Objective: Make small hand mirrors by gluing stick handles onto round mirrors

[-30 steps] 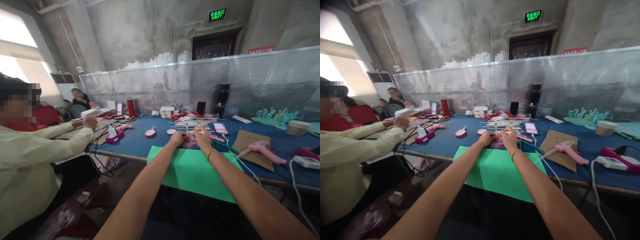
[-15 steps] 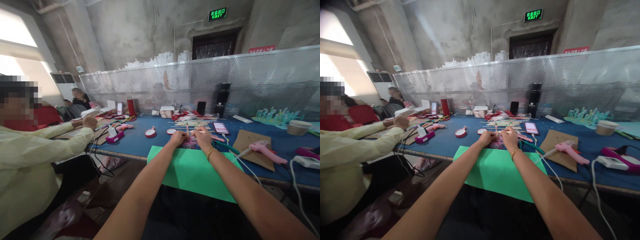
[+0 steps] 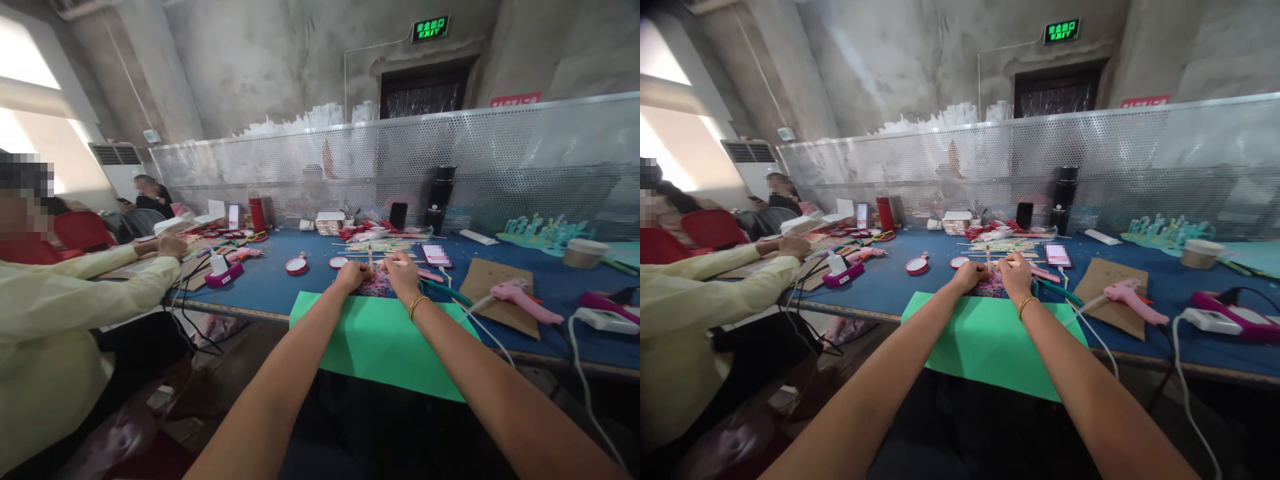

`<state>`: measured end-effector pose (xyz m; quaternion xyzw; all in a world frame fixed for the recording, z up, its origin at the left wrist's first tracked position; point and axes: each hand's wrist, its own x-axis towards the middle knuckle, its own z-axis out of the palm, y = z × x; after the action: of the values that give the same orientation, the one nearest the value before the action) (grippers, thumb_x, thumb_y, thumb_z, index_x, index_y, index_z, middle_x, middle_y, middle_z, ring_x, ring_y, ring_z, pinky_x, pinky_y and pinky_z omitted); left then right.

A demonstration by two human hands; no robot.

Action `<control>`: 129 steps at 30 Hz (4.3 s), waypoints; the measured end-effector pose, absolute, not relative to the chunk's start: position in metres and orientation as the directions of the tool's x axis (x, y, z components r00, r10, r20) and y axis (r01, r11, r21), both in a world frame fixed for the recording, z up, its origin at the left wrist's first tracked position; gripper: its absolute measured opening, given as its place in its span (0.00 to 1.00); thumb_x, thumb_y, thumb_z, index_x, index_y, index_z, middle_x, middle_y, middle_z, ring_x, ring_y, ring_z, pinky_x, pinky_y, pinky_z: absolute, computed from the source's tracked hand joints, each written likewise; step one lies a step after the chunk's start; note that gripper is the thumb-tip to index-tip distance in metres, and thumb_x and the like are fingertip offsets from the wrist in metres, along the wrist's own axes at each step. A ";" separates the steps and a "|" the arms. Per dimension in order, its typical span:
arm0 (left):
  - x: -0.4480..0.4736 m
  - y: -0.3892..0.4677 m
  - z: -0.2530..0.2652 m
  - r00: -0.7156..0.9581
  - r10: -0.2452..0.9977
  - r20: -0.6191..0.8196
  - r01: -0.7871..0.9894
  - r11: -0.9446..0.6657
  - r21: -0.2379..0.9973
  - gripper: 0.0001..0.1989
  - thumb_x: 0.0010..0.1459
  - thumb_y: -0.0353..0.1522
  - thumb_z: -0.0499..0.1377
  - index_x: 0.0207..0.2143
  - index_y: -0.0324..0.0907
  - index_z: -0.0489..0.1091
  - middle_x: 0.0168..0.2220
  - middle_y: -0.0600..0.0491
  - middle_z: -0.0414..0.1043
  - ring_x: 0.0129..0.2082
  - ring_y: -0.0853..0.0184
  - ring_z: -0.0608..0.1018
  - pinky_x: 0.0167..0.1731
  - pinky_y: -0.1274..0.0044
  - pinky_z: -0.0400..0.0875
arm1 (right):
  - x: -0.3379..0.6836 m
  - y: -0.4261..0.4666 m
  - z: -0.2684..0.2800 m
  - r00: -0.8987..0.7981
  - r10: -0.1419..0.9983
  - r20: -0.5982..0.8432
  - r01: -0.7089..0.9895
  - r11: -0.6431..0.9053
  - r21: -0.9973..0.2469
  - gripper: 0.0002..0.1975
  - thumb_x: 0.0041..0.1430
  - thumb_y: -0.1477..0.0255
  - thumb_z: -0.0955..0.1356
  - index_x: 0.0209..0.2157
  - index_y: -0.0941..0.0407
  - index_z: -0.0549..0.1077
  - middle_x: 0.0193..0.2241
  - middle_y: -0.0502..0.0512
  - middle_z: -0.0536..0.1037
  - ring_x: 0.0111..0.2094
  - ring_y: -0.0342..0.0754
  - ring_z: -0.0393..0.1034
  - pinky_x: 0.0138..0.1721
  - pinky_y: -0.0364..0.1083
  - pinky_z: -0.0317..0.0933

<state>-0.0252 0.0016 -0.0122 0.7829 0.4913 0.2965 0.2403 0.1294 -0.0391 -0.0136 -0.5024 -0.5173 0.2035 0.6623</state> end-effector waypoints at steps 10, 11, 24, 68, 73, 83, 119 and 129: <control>-0.025 0.003 -0.012 0.345 0.908 0.238 0.619 -0.411 0.669 0.23 0.47 0.50 0.62 0.24 0.37 0.76 0.18 0.58 0.64 0.22 0.73 0.61 0.23 0.79 0.52 | 0.127 -0.042 -0.010 0.369 0.805 0.465 0.228 0.406 -0.885 0.06 0.45 0.65 0.65 0.20 0.52 0.66 0.19 0.49 0.75 0.25 0.48 0.70 0.29 0.45 0.62; -0.025 0.004 -0.012 0.349 0.906 0.240 0.620 -0.415 0.667 0.23 0.47 0.50 0.61 0.24 0.37 0.76 0.18 0.58 0.64 0.22 0.73 0.61 0.23 0.79 0.52 | 0.126 -0.042 -0.010 0.360 0.811 0.461 0.218 0.408 -0.887 0.06 0.45 0.65 0.65 0.21 0.52 0.66 0.19 0.48 0.75 0.25 0.48 0.71 0.29 0.45 0.62; -0.025 0.001 -0.011 0.350 0.905 0.241 0.635 -0.418 0.649 0.23 0.49 0.49 0.60 0.23 0.37 0.75 0.18 0.58 0.62 0.21 0.74 0.59 0.24 0.78 0.51 | 0.129 -0.037 -0.015 0.363 0.817 0.448 0.252 0.376 -0.891 0.06 0.45 0.65 0.65 0.21 0.52 0.67 0.19 0.48 0.75 0.26 0.49 0.70 0.28 0.44 0.61; -0.026 0.004 -0.016 0.345 0.907 0.243 0.640 -0.416 0.645 0.23 0.49 0.50 0.60 0.26 0.37 0.77 0.19 0.57 0.64 0.22 0.73 0.61 0.24 0.78 0.52 | 0.126 -0.049 -0.006 0.339 0.795 0.503 0.297 0.417 -0.859 0.06 0.45 0.66 0.64 0.20 0.53 0.66 0.19 0.49 0.74 0.25 0.49 0.69 0.29 0.45 0.59; -0.026 0.002 -0.014 0.344 0.908 0.238 0.639 -0.412 0.649 0.24 0.49 0.50 0.60 0.25 0.37 0.76 0.19 0.58 0.63 0.22 0.73 0.61 0.24 0.79 0.52 | 0.125 -0.049 -0.006 0.314 0.805 0.503 0.282 0.427 -0.859 0.07 0.45 0.65 0.64 0.20 0.53 0.66 0.19 0.49 0.75 0.25 0.49 0.69 0.29 0.45 0.60; -0.025 0.000 -0.012 0.338 0.910 0.238 0.638 -0.408 0.653 0.20 0.49 0.47 0.60 0.26 0.38 0.77 0.19 0.58 0.64 0.22 0.73 0.62 0.24 0.79 0.53 | 0.126 -0.046 -0.008 0.333 0.794 0.508 0.299 0.422 -0.856 0.06 0.44 0.66 0.64 0.19 0.52 0.66 0.19 0.49 0.74 0.24 0.48 0.67 0.29 0.45 0.59; -0.027 0.007 -0.018 0.349 0.906 0.241 0.641 -0.418 0.644 0.24 0.50 0.50 0.59 0.24 0.37 0.75 0.19 0.58 0.63 0.21 0.74 0.60 0.23 0.78 0.51 | 0.127 -0.036 -0.016 0.314 0.832 0.457 0.236 0.397 -0.887 0.07 0.46 0.63 0.65 0.22 0.52 0.66 0.20 0.49 0.75 0.25 0.50 0.70 0.28 0.45 0.60; -0.027 0.003 -0.014 0.365 0.894 0.260 0.616 -0.441 0.652 0.23 0.49 0.50 0.60 0.22 0.37 0.74 0.18 0.58 0.62 0.22 0.73 0.60 0.23 0.79 0.51 | 0.127 -0.043 -0.012 0.328 0.809 0.487 0.287 0.406 -0.868 0.06 0.46 0.66 0.64 0.20 0.52 0.66 0.20 0.49 0.75 0.25 0.48 0.68 0.29 0.45 0.60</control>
<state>-0.0265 0.0029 -0.0144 0.7933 0.4761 0.3018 0.2301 0.1274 -0.0429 -0.0119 -0.5052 -0.5425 0.2043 0.6393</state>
